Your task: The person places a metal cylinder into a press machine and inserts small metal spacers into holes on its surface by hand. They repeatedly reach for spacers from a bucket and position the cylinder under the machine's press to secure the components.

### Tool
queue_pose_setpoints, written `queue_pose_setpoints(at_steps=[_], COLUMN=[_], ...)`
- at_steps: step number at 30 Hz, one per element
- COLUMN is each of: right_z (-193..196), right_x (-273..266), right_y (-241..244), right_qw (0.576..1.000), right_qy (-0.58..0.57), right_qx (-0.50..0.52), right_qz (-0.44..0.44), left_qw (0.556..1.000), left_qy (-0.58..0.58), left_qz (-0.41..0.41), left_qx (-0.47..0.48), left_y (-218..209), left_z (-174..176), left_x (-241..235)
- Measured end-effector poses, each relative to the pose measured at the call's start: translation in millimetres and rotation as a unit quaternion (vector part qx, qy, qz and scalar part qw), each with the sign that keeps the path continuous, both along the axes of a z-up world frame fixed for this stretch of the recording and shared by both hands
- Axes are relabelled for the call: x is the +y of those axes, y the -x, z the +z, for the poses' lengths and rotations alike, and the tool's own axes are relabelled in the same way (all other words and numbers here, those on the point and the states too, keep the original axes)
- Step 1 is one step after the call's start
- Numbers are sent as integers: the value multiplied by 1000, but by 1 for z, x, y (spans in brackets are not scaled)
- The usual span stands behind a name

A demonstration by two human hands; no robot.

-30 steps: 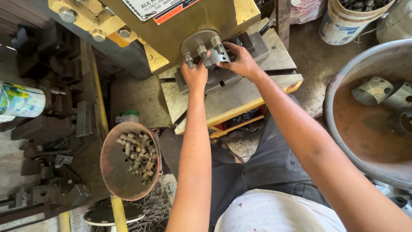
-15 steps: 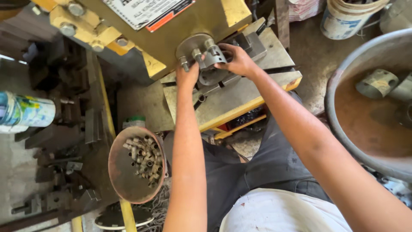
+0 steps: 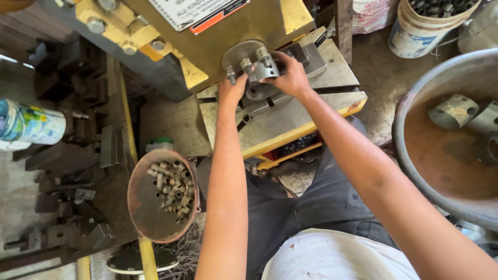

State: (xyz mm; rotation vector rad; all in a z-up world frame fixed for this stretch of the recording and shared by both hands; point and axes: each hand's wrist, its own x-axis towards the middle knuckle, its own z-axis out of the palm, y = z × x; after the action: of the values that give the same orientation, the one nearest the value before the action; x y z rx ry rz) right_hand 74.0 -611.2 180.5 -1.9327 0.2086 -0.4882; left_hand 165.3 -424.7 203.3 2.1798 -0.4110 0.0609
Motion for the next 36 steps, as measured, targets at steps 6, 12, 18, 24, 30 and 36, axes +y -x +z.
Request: queue_pose_setpoints(at_steps=[6, 12, 18, 24, 30, 36], right_z=[-1, -2, -5, -6, -10, -23], right_x=[-6, -6, -7, -4, -4, -5], right_y=[-3, -4, -7, -5, -7, -11], right_qw=[999, 1000, 1000, 1000, 1000, 1000], right_qy=[26, -7, 1, 4, -5, -18], right_qx=[-28, 6, -4, 1, 7, 21], right_qz=[13, 15, 21, 10, 14, 13], left_qw=[995, 992, 992, 989, 986, 989], left_qy=[79, 116, 111, 115, 126, 126], left_qz=[-61, -53, -34, -89, -90, -67], left_qx=[-25, 7, 49, 39, 55, 42], left_y=[4, 8, 5, 16, 15, 19], left_z=[-2, -4, -32, -33, -34, -32], left_x=[-1, 2, 32, 36, 37, 37])
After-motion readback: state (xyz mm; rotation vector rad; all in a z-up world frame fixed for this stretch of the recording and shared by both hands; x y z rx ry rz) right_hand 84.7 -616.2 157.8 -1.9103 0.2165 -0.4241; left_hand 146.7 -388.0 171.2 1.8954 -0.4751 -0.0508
